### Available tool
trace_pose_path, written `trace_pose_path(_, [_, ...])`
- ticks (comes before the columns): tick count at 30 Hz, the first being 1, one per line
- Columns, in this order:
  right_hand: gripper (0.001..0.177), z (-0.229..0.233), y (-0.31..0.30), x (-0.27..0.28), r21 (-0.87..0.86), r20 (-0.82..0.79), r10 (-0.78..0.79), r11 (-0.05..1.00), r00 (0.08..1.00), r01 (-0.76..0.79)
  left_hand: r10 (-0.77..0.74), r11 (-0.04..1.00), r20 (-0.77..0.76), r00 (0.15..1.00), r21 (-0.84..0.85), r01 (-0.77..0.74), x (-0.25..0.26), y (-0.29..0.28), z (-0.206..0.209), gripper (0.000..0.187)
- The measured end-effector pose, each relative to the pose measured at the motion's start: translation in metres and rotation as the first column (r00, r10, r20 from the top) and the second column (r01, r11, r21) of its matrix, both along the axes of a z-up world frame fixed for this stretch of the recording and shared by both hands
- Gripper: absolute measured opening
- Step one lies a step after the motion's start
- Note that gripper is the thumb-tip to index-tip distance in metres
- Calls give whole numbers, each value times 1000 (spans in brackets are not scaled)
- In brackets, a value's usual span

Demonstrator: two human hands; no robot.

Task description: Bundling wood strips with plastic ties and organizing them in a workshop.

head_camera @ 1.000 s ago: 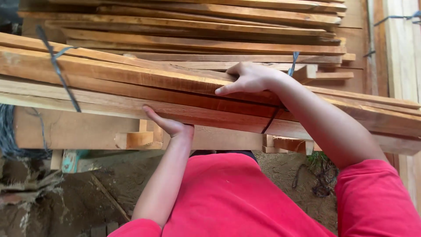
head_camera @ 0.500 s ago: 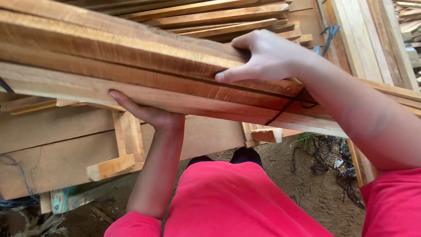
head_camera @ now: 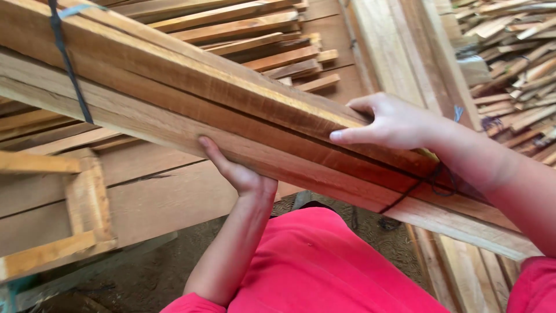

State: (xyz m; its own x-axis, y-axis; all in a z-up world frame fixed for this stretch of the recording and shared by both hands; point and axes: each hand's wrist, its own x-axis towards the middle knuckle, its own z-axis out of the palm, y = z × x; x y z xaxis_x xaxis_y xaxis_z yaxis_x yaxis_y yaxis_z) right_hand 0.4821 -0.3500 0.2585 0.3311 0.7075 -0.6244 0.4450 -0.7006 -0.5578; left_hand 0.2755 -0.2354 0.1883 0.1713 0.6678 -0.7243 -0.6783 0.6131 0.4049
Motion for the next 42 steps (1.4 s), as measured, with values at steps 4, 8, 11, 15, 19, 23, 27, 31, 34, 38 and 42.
trace_pose_path(4, [50,-12,-72,45,-39,-19,-65,997,998,65,-98,994,-40,994,-51,96,49,-70,-20,105])
trace_pose_path(8, [48,-23,-133,65,-70,-20,-137,988,990,135,-190,980,-63,980,-81,185,77,-121,-32,105])
trace_pose_path(11, [46,-34,-173,66,-87,-40,-211,974,977,207,-250,966,-79,965,-85,243,83,-152,-46,103])
trace_pose_path(15, [43,-53,-218,60,-91,-73,-303,951,950,296,-326,944,-33,945,-65,323,85,-179,-69,102])
trace_pose_path(19, [44,-77,-249,46,-84,-139,-360,933,923,351,-389,921,-61,919,-49,387,79,-192,-79,103])
trace_pose_path(23, [41,-119,-281,23,-62,-240,-474,879,847,474,-478,878,-96,873,-51,476,70,-203,-88,96])
trace_pose_path(27, [44,-157,-299,35,-76,-280,-548,831,788,551,-548,836,-134,826,-50,546,84,-207,-128,93])
trace_pose_path(31, [47,-200,-317,71,-84,-303,-599,791,741,605,-582,812,-134,802,-51,581,133,-204,-137,97])
trace_pose_path(34, [51,-234,-332,111,-88,-318,-639,756,701,649,-647,762,-153,747,-110,638,183,-204,-140,102])
trace_pose_path(38, [56,-250,-320,182,-54,-330,-674,712,661,700,-712,699,-175,680,-83,711,266,-194,-148,106])
trace_pose_path(42, [56,-302,-319,260,5,-381,-722,623,577,782,-770,627,-187,610,-39,778,351,-186,-155,112])
